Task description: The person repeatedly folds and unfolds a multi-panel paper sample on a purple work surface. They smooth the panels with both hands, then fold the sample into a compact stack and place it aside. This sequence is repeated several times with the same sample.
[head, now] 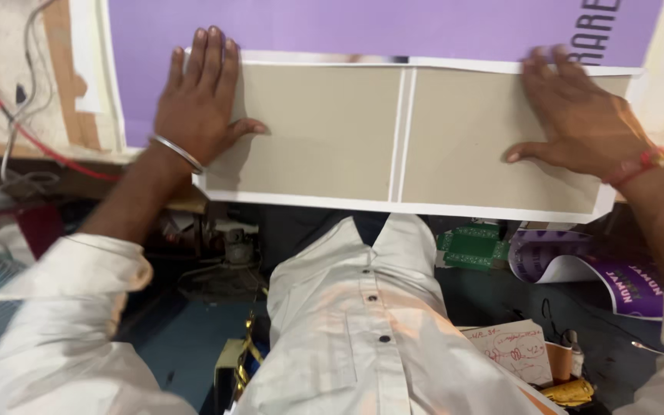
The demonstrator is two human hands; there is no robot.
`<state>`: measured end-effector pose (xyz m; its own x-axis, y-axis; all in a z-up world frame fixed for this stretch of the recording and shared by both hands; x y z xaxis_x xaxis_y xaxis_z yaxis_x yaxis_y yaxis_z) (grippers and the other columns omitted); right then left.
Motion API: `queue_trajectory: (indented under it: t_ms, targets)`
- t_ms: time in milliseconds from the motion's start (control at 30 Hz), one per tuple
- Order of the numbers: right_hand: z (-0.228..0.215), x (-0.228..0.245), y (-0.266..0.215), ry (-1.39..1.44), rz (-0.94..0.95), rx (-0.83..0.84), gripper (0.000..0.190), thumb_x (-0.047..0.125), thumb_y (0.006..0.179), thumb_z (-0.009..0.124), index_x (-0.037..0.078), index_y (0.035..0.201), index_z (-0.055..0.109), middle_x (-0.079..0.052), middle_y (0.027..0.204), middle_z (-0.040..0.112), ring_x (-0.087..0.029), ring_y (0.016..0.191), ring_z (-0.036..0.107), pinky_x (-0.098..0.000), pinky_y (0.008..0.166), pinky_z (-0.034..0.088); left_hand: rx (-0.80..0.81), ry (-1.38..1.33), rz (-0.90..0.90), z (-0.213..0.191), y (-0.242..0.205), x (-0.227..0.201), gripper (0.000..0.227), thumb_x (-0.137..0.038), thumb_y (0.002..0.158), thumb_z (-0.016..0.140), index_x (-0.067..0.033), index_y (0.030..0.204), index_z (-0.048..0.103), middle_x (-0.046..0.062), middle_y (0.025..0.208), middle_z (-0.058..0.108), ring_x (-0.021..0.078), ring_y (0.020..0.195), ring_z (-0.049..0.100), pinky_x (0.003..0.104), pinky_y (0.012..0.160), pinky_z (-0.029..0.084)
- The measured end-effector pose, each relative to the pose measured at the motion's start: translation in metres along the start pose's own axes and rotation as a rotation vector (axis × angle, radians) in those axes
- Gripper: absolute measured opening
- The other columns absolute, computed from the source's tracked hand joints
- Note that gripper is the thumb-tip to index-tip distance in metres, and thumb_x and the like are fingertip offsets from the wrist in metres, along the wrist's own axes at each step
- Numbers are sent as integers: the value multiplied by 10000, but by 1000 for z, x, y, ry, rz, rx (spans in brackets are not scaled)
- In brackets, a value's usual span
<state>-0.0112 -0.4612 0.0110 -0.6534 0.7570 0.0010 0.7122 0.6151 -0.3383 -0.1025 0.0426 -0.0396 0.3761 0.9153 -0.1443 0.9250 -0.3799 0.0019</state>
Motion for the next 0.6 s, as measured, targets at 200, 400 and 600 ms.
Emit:
queue_trajectory:
  t_ms: [200, 400, 600]
  targets:
    - [-23, 21, -22, -71, 149, -26, 1198, 803, 738, 663, 19, 1612, 425, -197, 1575, 547, -339, 1415, 549, -533, 1237, 398, 85, 74, -181, 3, -18, -10, 1022, -770, 982, 557, 58, 1565, 416, 289, 1649, 325, 432, 1608, 268, 695, 1305, 113]
    - [-60, 41, 8, -146, 31, -25, 1277, 612, 580, 815, 74, 1621, 307, -242, 1549, 418, -424, 1477, 390, -586, 1233, 284, 193, -258, -82, -50, 55, -13, 1054, -747, 774, 665, -91, 1561, 418, 285, 1601, 354, 451, 1550, 245, 691, 1253, 196]
    - [-35, 43, 39, -24, -166, 76, 1271, 496, 639, 832, -20, 1593, 170, -416, 1574, 189, -525, 1499, 200, -552, 1167, 312, 138, -138, 293, 14, 105, -94, 1258, -885, 848, 526, 52, 1619, 194, 287, 1682, 150, 415, 1583, 119, 689, 1214, 106]
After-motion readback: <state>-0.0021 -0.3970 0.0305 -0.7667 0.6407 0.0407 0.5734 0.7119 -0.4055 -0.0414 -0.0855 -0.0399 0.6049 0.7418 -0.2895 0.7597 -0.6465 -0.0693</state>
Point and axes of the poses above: each hand's wrist, its own y-axis towards the middle knuckle, its own z-axis out of the palm, x = y × z, the point moved 2 cm from there along y, towards the middle knuckle
